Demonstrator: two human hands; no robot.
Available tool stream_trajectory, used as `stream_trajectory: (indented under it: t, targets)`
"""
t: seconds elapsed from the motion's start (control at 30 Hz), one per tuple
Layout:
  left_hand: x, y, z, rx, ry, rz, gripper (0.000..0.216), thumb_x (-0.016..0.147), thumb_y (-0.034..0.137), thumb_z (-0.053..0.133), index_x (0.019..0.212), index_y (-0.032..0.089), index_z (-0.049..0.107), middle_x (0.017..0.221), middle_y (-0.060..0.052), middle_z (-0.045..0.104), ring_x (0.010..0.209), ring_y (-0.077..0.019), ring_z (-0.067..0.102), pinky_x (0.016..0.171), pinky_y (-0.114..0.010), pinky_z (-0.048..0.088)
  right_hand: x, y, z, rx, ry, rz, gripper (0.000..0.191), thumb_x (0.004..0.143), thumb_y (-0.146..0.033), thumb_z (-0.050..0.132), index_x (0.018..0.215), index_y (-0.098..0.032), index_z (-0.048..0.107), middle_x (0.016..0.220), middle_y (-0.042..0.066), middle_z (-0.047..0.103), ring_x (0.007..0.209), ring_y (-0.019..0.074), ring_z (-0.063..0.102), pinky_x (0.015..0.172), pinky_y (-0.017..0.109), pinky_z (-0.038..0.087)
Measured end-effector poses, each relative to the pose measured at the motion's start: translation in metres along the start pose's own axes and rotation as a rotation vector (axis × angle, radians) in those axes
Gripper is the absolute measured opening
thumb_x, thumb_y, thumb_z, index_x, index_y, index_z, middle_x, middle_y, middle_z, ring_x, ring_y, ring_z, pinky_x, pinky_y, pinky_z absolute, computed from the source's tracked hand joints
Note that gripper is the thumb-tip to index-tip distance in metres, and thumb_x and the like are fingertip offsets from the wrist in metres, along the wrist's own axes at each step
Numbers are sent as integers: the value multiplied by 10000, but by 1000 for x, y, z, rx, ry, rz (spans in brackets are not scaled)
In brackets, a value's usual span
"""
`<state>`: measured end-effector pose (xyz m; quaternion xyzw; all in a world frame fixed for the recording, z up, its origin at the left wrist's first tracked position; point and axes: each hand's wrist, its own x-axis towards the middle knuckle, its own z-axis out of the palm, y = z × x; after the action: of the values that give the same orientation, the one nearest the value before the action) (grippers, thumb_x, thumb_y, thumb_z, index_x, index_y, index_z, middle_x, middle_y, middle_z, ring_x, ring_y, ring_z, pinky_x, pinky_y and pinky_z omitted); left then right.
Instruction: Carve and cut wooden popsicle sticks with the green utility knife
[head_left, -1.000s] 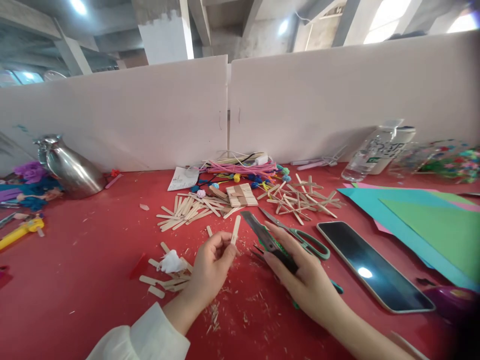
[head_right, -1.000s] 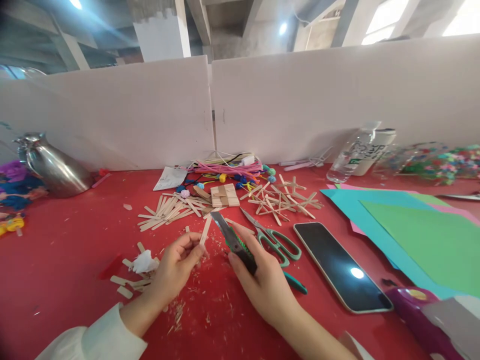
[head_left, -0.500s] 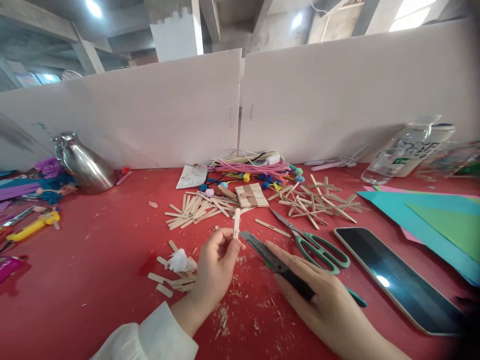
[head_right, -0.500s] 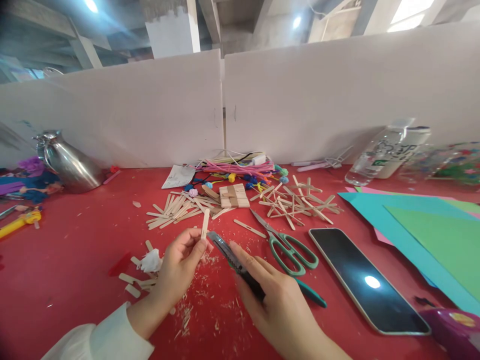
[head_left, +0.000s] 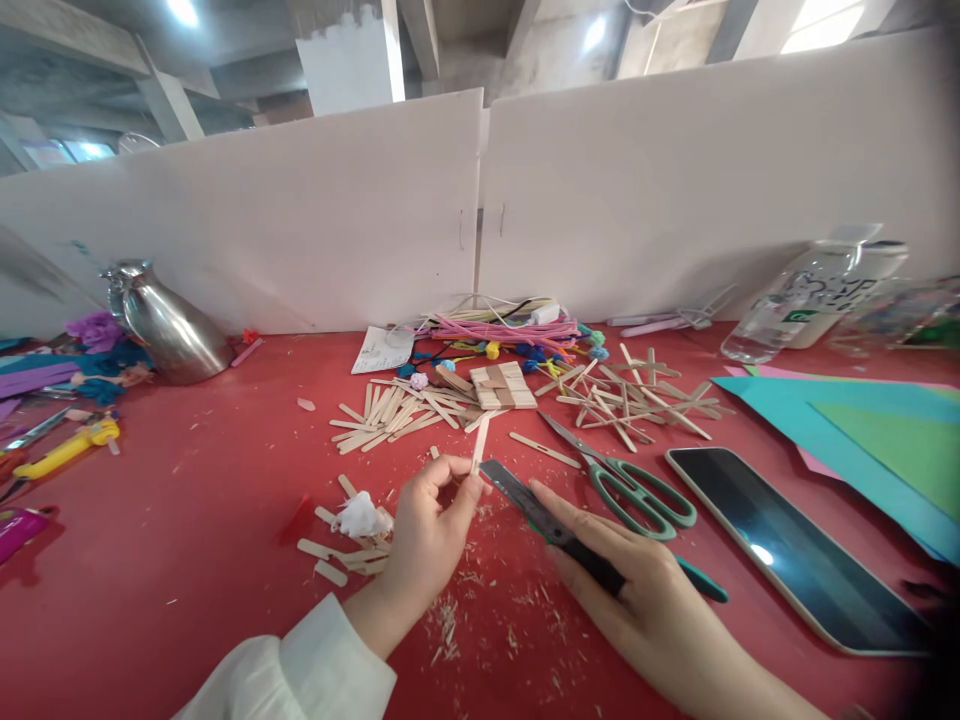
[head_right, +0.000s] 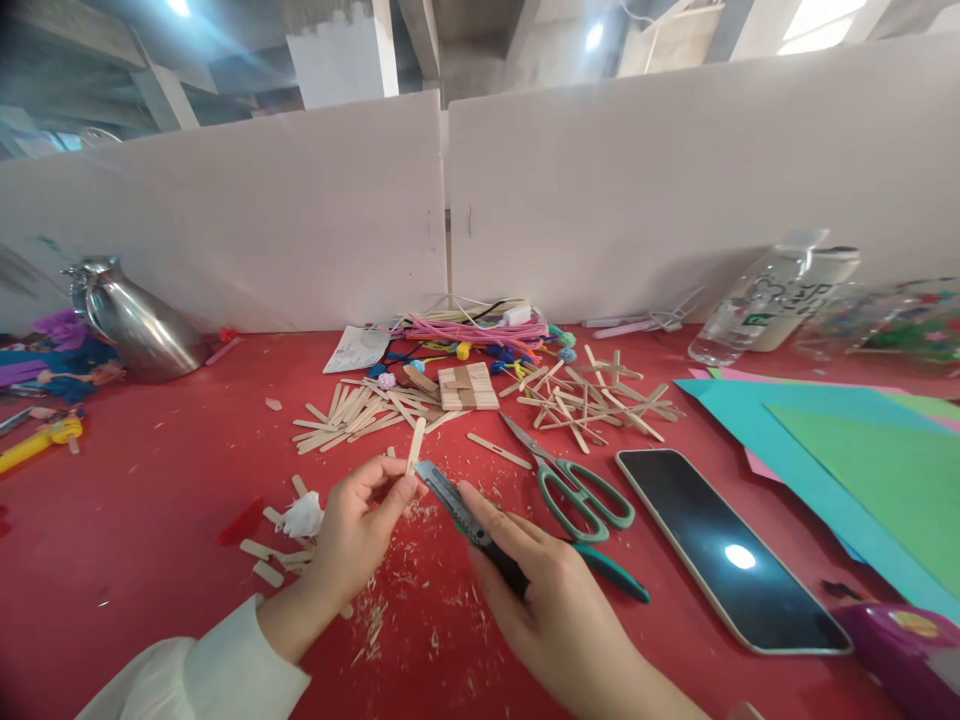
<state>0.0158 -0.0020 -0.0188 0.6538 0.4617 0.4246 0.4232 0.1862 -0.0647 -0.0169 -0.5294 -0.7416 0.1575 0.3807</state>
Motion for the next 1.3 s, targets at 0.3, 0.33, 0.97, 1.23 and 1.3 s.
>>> stream_trajectory:
  t: [0.3,0.33,0.97,1.23,1.3]
  targets:
    - [0,3,-2,-46,-6,-17,188,798,334,514,751,159,564,674,-11,590,571,-110,515,566,-230,423,-1,-3,1,-54,41,-76,423,833,-170,391,1239,-157,504,999,118,678,848,163,663,666,228,542]
    - [1,5,-3,-54,-4,-15,188,799,331,510,745,159,563,670,-10,589,557,-106,506,554,-227,418,-1,-4,1,-36,37,-55,418,831,-179,402,1235,-156,509,1000,111,679,847,161,662,676,230,541]
    - [5,3,-8,230,-9,94,150,814,275,470,764,175,569,667,-6,603,569,-118,517,561,-229,394,-5,-6,-1,-231,61,-127,437,821,-127,347,1231,-110,496,1001,137,672,803,155,674,575,206,544]
    - [4,2,-7,56,-11,38,190,830,339,480,778,168,545,717,-19,616,579,-110,498,572,-230,410,-4,-7,-3,-181,61,-104,401,825,-136,375,1198,-94,517,988,122,682,828,135,668,613,171,536]
    - [4,1,-7,47,-24,44,203,832,344,480,771,165,553,709,-17,606,565,-104,486,563,-228,404,-4,-6,-3,-179,61,-110,401,825,-135,382,1202,-92,513,991,122,681,825,133,669,614,172,536]
